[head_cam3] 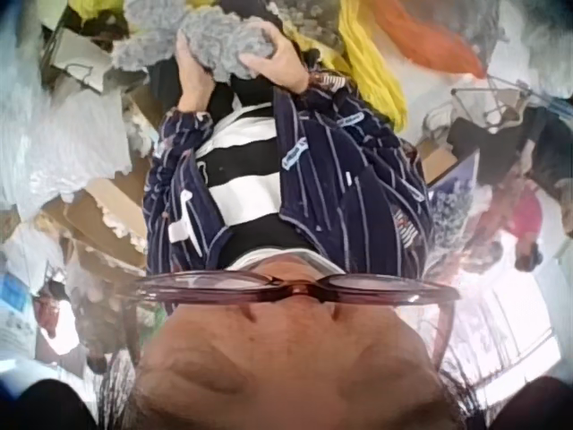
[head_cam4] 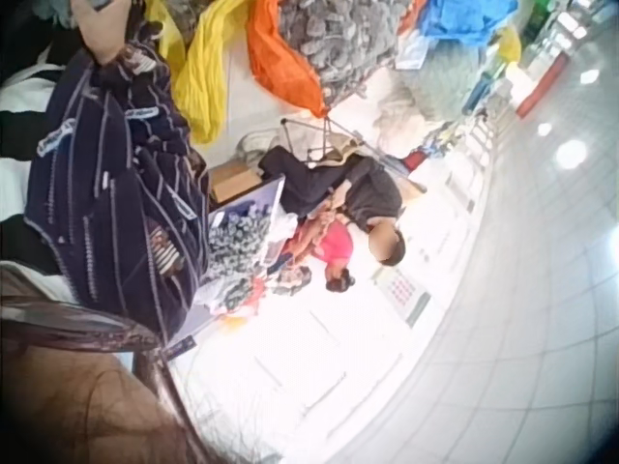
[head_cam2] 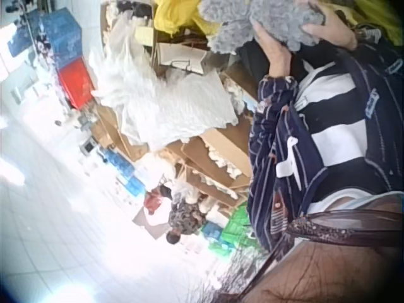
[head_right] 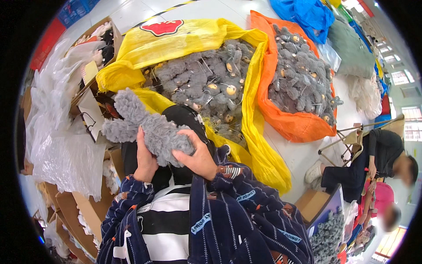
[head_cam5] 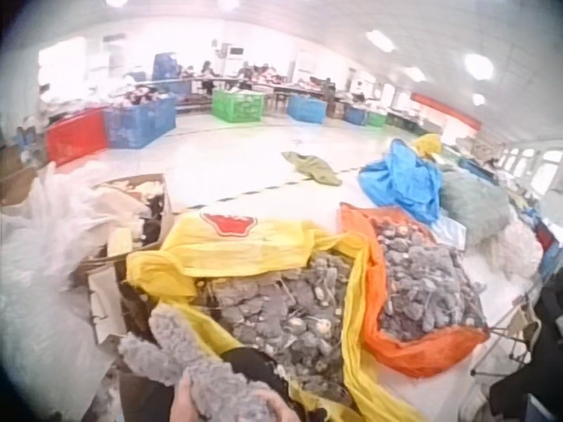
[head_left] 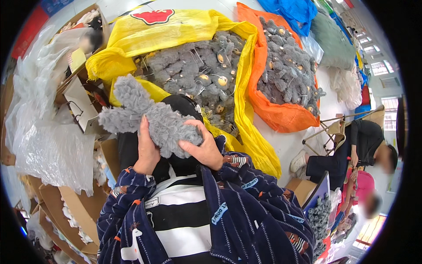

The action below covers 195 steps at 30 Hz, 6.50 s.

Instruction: The person sits on the floor and repeatedly picks up small gray stuffed toys from a yellow sack, turns them over, and places them back. The person handles the toys one at a time, inspecting their faces and bodies before returning them to the pile.

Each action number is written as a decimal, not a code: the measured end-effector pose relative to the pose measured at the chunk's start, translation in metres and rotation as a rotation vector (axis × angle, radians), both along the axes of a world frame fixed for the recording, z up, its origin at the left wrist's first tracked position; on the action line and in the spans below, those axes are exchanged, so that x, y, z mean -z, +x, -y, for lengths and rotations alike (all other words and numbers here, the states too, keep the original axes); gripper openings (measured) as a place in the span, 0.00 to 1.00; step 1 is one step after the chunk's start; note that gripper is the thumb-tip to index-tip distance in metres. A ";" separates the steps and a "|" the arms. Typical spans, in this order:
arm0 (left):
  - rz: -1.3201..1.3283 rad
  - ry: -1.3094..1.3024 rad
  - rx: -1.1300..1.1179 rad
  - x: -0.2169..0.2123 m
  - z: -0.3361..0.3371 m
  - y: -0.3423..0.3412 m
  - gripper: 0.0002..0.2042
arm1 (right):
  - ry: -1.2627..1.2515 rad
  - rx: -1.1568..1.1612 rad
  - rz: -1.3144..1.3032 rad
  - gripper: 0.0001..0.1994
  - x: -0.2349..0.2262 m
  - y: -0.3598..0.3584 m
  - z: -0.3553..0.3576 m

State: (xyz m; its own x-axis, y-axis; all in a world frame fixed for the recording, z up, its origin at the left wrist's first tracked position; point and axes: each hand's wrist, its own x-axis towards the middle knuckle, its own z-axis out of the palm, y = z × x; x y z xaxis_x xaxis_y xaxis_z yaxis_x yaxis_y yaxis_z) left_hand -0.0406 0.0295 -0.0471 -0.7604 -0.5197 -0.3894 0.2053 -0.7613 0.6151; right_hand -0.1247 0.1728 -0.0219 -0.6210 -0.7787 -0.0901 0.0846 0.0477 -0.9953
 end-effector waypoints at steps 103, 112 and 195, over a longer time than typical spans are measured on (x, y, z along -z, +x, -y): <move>0.017 -0.617 0.285 -0.052 0.049 0.057 0.11 | 0.013 -0.063 -0.055 0.10 -0.013 0.010 0.029; 0.065 -0.836 0.394 -0.060 0.057 0.063 0.09 | 0.043 -0.211 -0.009 0.11 -0.017 0.008 0.032; -0.197 -0.560 0.029 -0.035 0.009 0.020 0.32 | -0.142 0.164 0.116 0.33 -0.004 0.004 0.003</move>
